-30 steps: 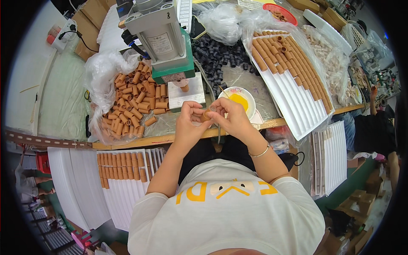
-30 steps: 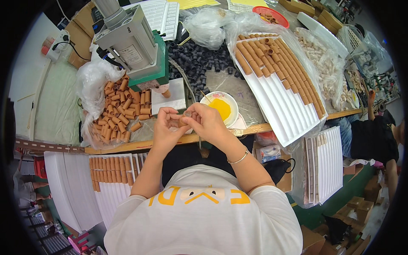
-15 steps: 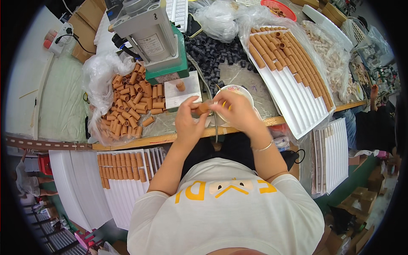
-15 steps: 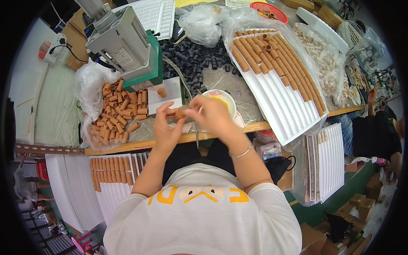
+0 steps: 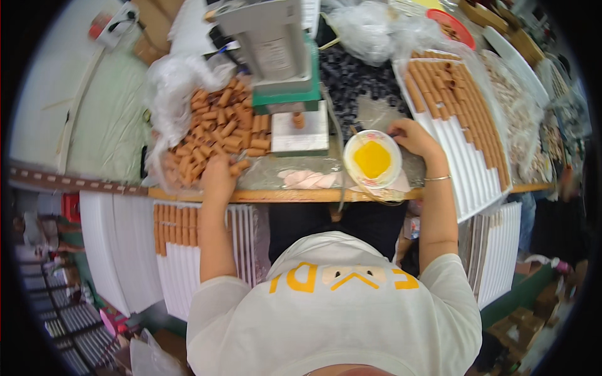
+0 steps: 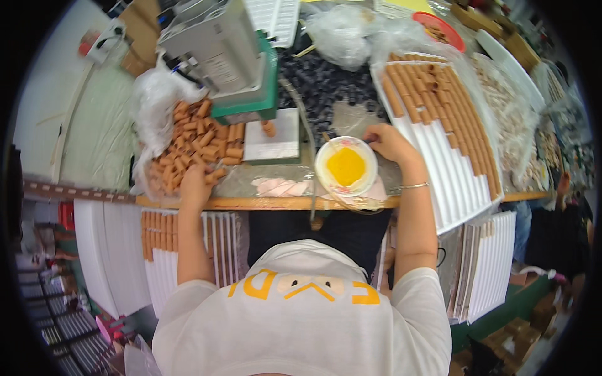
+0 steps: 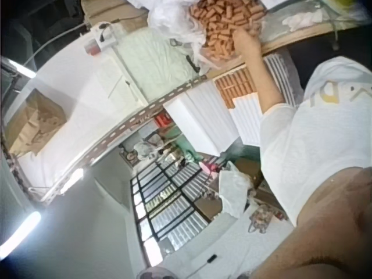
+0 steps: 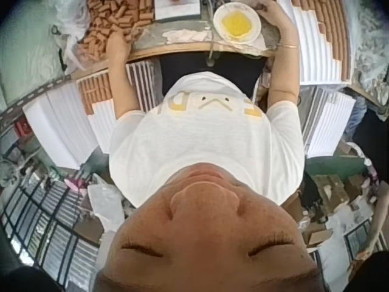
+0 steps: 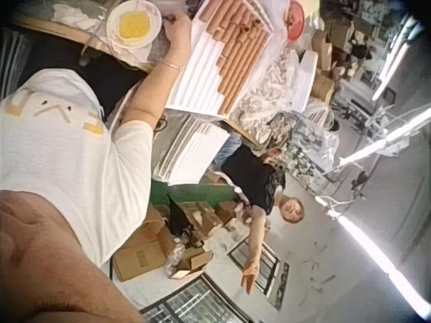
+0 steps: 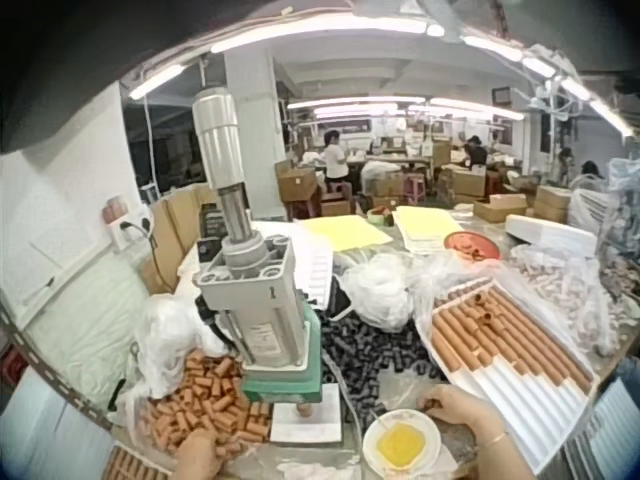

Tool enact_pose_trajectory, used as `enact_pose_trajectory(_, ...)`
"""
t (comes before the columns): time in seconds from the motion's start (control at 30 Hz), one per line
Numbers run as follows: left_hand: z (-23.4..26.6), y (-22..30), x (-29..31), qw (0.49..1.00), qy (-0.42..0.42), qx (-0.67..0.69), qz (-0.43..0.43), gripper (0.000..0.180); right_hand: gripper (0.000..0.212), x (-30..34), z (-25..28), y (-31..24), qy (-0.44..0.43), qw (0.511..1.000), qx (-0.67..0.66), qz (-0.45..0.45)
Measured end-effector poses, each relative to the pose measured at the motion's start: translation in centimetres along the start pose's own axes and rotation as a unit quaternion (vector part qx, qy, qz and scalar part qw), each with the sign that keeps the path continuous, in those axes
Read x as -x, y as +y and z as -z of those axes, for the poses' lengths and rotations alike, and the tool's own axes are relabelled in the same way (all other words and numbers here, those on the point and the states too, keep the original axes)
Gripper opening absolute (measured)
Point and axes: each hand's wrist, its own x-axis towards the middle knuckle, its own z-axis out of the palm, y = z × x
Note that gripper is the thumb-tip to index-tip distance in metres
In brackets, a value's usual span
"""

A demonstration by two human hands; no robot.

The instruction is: Applying glue to small cylindrical wraps and organizing them into trays within a factory setting.

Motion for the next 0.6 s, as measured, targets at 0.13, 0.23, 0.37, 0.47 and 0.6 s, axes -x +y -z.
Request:
enact_pose_trajectory(0.13,0.8,0.8,-0.5,0.999,-0.015,0.046,-0.009,0.022,0.018,2.4,-0.2,-2.6,0.101,0.988,0.059,-0.098)
enact_pose_trajectory(0.23,1.0,0.8,0.0,0.993,-0.002,0.113,-0.024,0.024,0.016,4.6,-1.6,-4.7,0.283,0.959,-0.005,-0.032)
enact_pose_trajectory(0.37,1.4,4.5,0.7,0.905,0.007,0.425,-0.031,0.023,0.014,5.7,-4.1,-7.4,0.279,0.959,0.001,0.054)
enact_pose_trajectory(0.47,-0.8,8.7,0.6,0.81,-0.123,0.567,-0.089,0.028,0.014,5.7,-5.0,-8.5,0.288,0.948,0.083,0.106)
enact_pose_trajectory(0.6,-2.1,13.7,0.7,0.783,-0.152,0.595,-0.094,0.031,0.013,5.4,-5.7,-8.8,0.31,0.931,0.143,0.13)
